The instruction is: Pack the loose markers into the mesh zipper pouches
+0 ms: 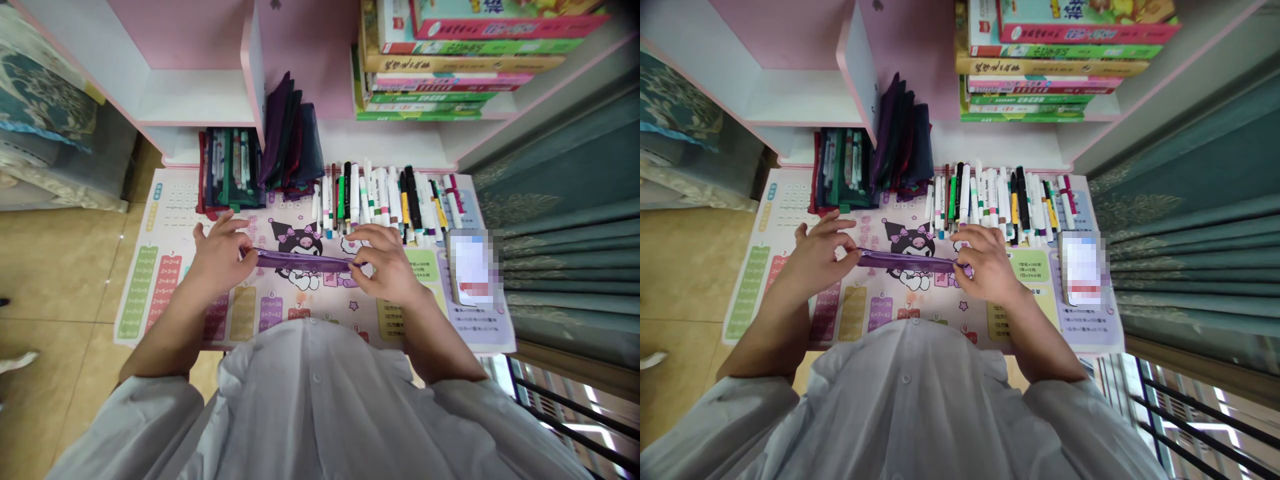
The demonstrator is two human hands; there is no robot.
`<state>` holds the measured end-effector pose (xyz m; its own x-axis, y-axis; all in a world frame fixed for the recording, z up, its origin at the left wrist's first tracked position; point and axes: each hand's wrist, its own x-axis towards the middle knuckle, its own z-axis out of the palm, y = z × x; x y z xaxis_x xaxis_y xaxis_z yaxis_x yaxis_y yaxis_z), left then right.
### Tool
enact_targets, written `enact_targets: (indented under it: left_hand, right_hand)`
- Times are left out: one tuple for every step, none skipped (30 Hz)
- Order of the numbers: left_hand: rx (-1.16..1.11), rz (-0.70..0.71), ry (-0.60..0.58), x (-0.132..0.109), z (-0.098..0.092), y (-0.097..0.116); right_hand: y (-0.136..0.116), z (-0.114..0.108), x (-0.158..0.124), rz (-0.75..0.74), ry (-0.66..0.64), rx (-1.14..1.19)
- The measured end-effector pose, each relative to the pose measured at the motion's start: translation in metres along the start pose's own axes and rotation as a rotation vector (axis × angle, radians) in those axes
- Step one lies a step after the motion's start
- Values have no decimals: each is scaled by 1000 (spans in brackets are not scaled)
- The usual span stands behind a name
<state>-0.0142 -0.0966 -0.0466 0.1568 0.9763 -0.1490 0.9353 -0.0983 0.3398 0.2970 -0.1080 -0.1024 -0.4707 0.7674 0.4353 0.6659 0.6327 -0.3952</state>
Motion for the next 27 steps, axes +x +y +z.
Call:
enact_targets:
  left_hand:
    - [6, -8, -4, 0, -1, 0]
    - [11, -13, -9, 1, -1, 0]
    - [12, -16, -12, 1, -2, 0]
    - [11, -17, -14, 1, -2, 0]
    - [9, -17, -13, 1, -3, -1]
    - [8, -16, -11, 2, -3, -1]
    - [8, -17, -10, 2, -3, -2]
    - [10, -18, -10, 2, -3, -3]
    - [14, -19, -12, 2, -3, -5]
    - [20, -19, -17, 2, -2, -6]
    - [25, -21, -23, 2, -3, -7]
    - [31, -23, -32, 2, -3, -7]
    - [36, -27, -40, 2, -3, -8]
    - [39, -29, -47, 2, -4, -8]
    - [43, -31, -54, 2, -5, -8]
    - [48, -31, -60, 2, -5, -7]
    - [52, -32, -63, 2, -6, -7]
    - [56, -34, -64, 2, -7, -7]
    - [60, -38, -66, 2, -7, -7]
    - [63, -43, -66, 2, -8, -7]
    - [67, -48, -65, 2, -8, -7]
    - [71, -50, -64, 2, -8, -8]
    - [75, -48, -65, 2, -7, -9]
    - [79, -45, -66, 2, -7, -9]
    - [81, -43, -66, 2, -7, -10]
    - [82, -45, -68, 2, -7, -10]
    - [82, -48, -69, 2, -8, -10]
  right_hand:
    - [0, 0, 0, -5, 5, -4]
    - [0, 0, 0, -10, 10, -6]
    - [0, 0, 0, -14, 11, -7]
    - [1, 0, 0, -17, 11, -7]
    - [1, 0, 0, -19, 11, -7]
    - [0, 0, 0, -21, 12, -7]
    - [0, 0, 0, -23, 14, -7]
    - [0, 0, 0, -24, 16, -6]
    - [0, 0, 0, -26, 18, -5]
    - [0, 0, 1, -27, 20, -3]
    - [0, 0, 1, -26, 20, -2]
    - [0, 0, 1, -25, 17, -2]
    - [0, 0, 1, -25, 14, -2]
    - [0, 0, 1, -26, 12, -4]
    - [0, 0, 1, -27, 11, -5]
    - [0, 0, 0, -29, 12, -6]
    - [0, 0, 0, -30, 14, -7]
    - [0, 0, 0, -32, 16, -8]
    - [1, 0, 0, -31, 17, -9]
    - [1, 1, -1, -31, 15, -9]
    - [1, 1, -1, -30, 13, -10]
    - [1, 1, -1, -29, 10, -10]
    - [1, 1, -1, -28, 9, -9]
    - [1, 1, -1, -28, 6, -9]
    - [1, 0, -1, -26, 4, -10]
    - [1, 0, -1, -26, 4, -11]
    - [1, 0, 0, -26, 4, -11]
